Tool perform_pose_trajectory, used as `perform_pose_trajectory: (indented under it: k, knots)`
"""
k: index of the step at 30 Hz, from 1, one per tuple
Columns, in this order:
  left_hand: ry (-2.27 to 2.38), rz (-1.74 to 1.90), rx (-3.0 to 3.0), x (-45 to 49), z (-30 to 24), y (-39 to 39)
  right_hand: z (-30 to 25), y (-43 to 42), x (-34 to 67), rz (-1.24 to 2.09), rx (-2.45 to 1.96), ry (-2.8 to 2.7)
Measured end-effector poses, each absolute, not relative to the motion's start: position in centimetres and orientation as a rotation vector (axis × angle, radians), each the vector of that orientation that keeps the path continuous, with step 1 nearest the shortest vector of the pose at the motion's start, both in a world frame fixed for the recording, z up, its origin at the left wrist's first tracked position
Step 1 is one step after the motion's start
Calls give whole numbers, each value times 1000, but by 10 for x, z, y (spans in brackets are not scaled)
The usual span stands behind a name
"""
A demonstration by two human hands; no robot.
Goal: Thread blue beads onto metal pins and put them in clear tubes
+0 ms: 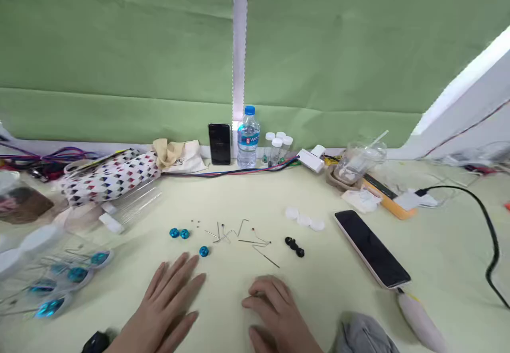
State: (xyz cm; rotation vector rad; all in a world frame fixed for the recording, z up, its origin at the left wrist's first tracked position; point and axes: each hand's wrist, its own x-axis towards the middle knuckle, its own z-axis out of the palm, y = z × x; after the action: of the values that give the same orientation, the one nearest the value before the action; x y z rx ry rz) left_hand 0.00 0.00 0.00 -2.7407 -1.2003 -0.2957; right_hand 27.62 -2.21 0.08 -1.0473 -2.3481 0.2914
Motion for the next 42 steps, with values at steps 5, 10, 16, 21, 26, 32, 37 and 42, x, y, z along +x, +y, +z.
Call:
perform_pose_trajectory:
  k: [5, 10, 16, 21, 26, 32, 37, 42]
  knots:
    - [-1210, -346, -2753, -3, 4, -2, 7, -20, 275, 280, -1045, -2356]
    - [-1226, -327, -2767, -2, 7, -1, 10, -21, 274, 299, -1075, -2377]
    - [-1236, -351, -2779, -2, 6, -1, 10, -21, 274, 295, -1089, -2378]
    - [-1236, -387, -2777, -2, 7, -1, 8, -20, 274, 273, -1069, -2378]
    - [-1233, -345, -2773, -2, 6, -1, 8, -20, 274, 262, -1058, -2392]
    - [-1190, -362, -2780, -5, 2, 0, 9, -20, 273, 266, -1070, -2389]
    - [-1143, -466, -2800, -1, 7, -1, 7, -19, 273, 234, -1056, -2380]
    - [-1094, -461, -2849, 5, 15, -4, 5, -18, 273, 212, -1011, -2374]
